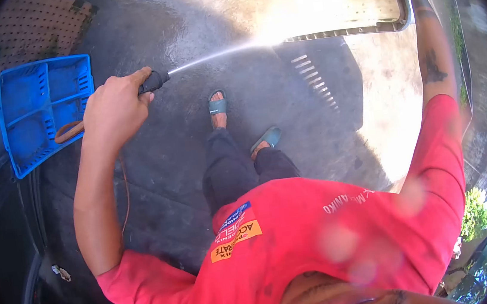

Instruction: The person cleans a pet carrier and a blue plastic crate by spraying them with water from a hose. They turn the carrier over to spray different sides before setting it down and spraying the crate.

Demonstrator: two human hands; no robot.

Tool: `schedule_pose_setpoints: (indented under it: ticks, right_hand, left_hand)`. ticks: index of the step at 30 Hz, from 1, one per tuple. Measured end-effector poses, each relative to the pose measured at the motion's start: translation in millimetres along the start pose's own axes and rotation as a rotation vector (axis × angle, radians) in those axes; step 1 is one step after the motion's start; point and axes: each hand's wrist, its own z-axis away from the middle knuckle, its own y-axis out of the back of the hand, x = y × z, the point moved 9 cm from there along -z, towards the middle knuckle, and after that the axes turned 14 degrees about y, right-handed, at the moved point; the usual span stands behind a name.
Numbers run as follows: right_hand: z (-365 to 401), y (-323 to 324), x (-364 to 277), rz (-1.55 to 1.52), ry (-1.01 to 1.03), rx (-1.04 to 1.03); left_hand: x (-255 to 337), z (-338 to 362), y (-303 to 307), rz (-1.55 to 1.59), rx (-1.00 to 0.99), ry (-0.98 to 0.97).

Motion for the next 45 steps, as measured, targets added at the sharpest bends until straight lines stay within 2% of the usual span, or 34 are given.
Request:
schedule_pose_setpoints:
  ticks: [2, 8, 10, 15, 18, 21, 23, 27, 30, 33, 36, 37, 39, 40, 41, 44, 45]
  right_hand:
    - [-1.4, -6.6, 13.1, -0.100, -0.015, 0.014]
    - [4.7, -4.0, 1.4, -0.200, -0.054, 0.052]
    - [12.9, -21.6, -4.0, -0.232, -0.085, 0.046]
    - [23.5, -20.9, -15.3, -0.315, -0.149, 0.091]
    - [23.3, -28.4, -18.8, -0.358, -0.170, 0.095]
    - [24.5, -34.8, -16.5, -0.396, -0.185, 0.104]
    - [28.2, -38.9, -11.1, -0.423, -0.201, 0.106]
    - [46.4, -26.4, 29.3, -0.330, -0.284, 0.181]
    - [41.5, -39.1, 91.7, -0.190, -0.119, 0.165]
    - [40.0, -27.4, 41.1, -0.485, -0.138, 0.023]
    - [29.0, -4.4, 34.5, -0.269, -0.115, 0.014]
    - [28.2, -2.2, 30.9, -0.203, -0.111, 0.003]
    - [22.9, 4.7, 14.4, -0.156, -0.098, -0.015]
    - [24.8, 4.3, 9.4, -0.136, -0.098, -0.025]
    - [28.4, 1.5, 13.3, -0.247, -0.175, 0.004]
    - [20.8, 0.9, 32.6, -0.063, -0.039, -0.036]
    - [19.5, 3.2, 41.8, -0.112, -0.046, -0.015]
  left_hand:
    - [6.0, -8.6, -10.8, -0.013, 0.051, -0.064]
    - [13.5, -4.8, -18.6, -0.048, 0.038, -0.022]
    - [27.3, -14.6, -26.8, -0.049, 0.022, 0.005]
    - [32.9, -8.6, -4.5, 0.029, 0.093, 0.058]
    - [34.1, -16.4, 5.1, 0.169, 0.059, -0.027]
    - [45.3, -33.7, 8.9, 0.152, 0.081, -0.137]
    - [61.3, -38.8, 7.3, 0.079, 0.037, -0.080]
    - [104.0, -89.4, -9.7, -0.027, -0.043, -0.076]
    - [122.3, -136.8, -27.4, 0.037, -0.017, -0.086]
    - [137.2, -164.8, -30.7, 0.145, 0.017, -0.029]
    - [141.6, -186.5, -35.7, 0.244, 0.014, 0.021]
    - [146.7, -186.7, -43.4, 0.212, -0.042, 0.011]
    - [153.8, -187.8, -51.0, 0.154, -0.131, -0.006]
    - [151.0, -192.3, -52.4, 0.163, -0.113, 0.005]
    - [150.7, -199.8, -52.8, 0.171, -0.093, 0.009]
    - [149.0, -216.9, -51.2, 0.173, -0.084, 0.009]
    - [148.6, -218.1, -52.4, 0.172, -0.092, 0.006]
